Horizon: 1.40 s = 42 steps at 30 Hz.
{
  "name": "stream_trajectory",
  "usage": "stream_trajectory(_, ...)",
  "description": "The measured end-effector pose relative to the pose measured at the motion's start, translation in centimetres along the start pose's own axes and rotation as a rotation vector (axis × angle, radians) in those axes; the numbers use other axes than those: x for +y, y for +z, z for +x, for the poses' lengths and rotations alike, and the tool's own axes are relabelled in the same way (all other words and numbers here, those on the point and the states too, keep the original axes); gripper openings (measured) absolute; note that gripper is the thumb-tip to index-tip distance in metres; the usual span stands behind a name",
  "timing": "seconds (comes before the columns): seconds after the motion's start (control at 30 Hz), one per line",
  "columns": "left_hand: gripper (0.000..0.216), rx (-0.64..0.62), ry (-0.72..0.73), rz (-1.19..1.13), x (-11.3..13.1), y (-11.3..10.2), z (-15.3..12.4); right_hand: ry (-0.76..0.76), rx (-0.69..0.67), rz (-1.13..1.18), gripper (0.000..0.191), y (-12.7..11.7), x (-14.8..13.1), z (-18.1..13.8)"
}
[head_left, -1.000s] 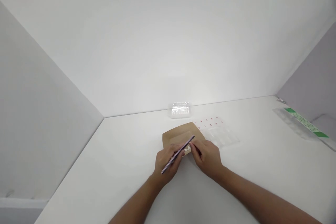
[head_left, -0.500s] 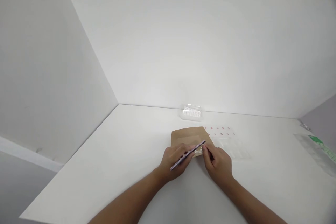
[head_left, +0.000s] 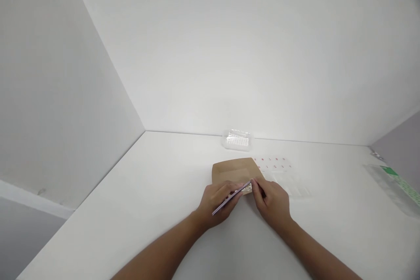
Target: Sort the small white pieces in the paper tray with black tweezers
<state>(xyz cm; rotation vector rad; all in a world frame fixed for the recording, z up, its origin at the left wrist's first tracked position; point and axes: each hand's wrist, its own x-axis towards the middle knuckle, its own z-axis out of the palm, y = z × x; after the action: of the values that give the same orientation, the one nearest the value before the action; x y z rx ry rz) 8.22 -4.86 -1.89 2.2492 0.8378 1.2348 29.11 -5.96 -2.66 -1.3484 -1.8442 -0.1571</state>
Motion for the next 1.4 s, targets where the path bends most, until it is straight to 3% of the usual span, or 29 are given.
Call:
stream_trajectory(0.37, 0.031, 0.045, -0.013, -0.008, 0.21, -0.16, 0.27, -0.084, 0.0, 0.134, 0.026, -0.04, -0.51, -0.37)
stream_trajectory(0.87, 0.029, 0.041, -0.01, 0.006, 0.06, -0.13, 0.33, -0.069, -0.01, -0.003, 0.029, 0.22, -0.34, -0.07)
stream_trajectory(1.13, 0.031, 0.091, -0.021, 0.004, -0.21, 0.38, -0.09, -0.168, -0.013, 0.0, 0.035, 0.15, -0.84, 0.2)
stream_trajectory(1.4, 0.031, 0.149, -0.018, 0.03, -0.03, 0.57, -0.03, -0.11, 0.0, -0.029, 0.032, 0.76, -0.09, 0.19)
